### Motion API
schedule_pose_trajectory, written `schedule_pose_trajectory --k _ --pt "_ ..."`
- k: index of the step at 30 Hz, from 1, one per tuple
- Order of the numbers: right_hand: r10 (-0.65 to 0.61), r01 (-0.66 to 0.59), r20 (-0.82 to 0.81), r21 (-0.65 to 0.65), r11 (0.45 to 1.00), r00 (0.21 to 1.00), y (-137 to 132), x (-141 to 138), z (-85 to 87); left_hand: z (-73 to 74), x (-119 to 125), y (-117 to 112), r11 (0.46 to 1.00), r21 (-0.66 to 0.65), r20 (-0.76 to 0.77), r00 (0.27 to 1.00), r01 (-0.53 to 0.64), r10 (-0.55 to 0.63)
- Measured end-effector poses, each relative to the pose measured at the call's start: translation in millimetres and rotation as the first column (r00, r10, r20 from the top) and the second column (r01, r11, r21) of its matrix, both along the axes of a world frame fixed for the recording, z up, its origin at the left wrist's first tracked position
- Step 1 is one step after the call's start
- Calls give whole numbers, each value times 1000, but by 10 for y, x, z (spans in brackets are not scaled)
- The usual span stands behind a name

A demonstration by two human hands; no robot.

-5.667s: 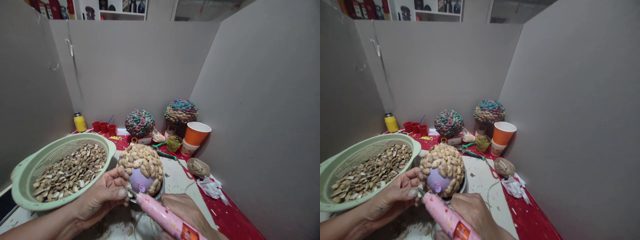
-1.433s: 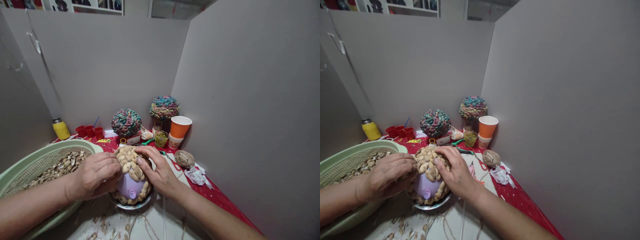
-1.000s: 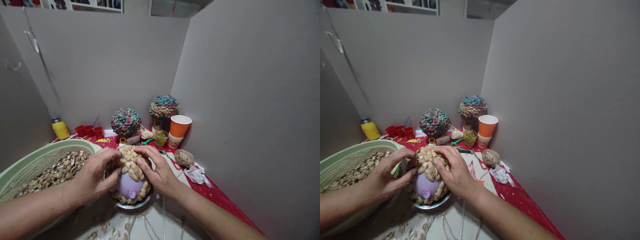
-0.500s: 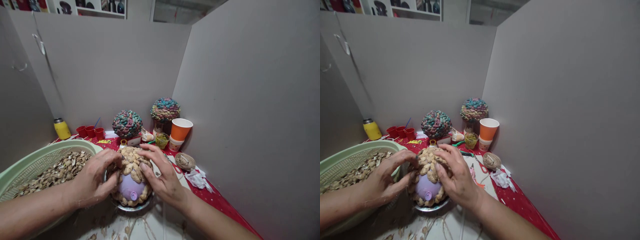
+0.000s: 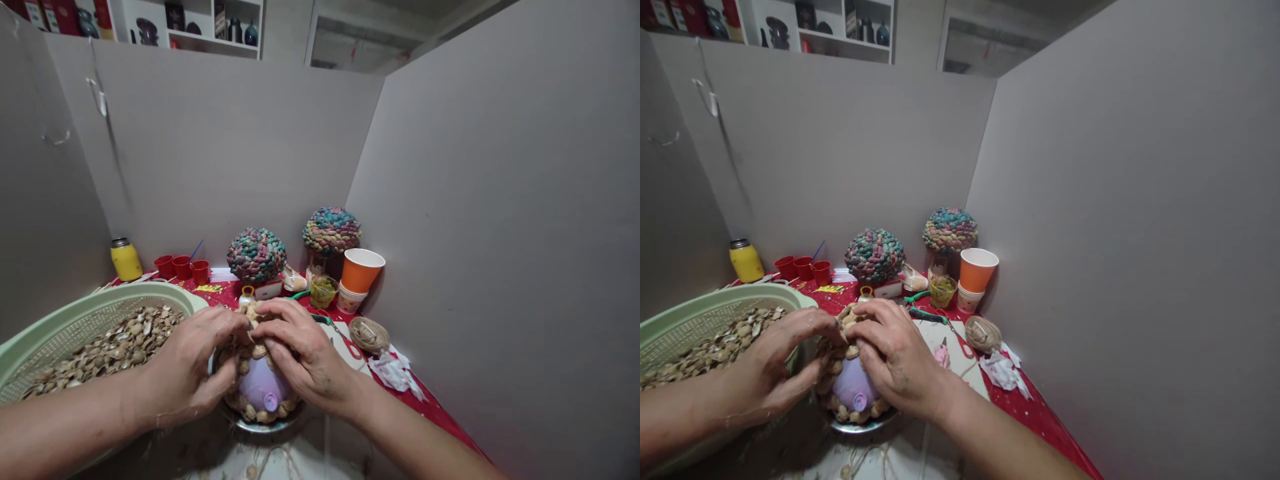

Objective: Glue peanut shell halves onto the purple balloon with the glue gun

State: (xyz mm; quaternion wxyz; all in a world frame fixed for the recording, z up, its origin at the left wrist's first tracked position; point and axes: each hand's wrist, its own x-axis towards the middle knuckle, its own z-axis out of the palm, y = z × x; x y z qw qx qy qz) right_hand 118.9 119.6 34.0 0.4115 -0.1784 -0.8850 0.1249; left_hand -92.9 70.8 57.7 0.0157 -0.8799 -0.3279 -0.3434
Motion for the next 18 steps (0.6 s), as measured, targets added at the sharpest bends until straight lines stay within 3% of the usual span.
schedule_pose_trajectory --k 3,9,13,18 --pt "14 -14 10 2 1000 1000 -7 -8 -11 0 -2 -50 999 11 -8 999 -43 43" --pt "18 -19 31 54 998 999 -7 -4 -22 65 -46 -171 970 -105 -63 975 -220 215" --pt "16 -21 45 120 992 999 -7 26 -36 67 -51 -317 961 36 -101 956 -275 277" --pt "19 -23 37 134 991 999 -13 42 -68 -211 19 -587 932 204 -264 900 -299 347"
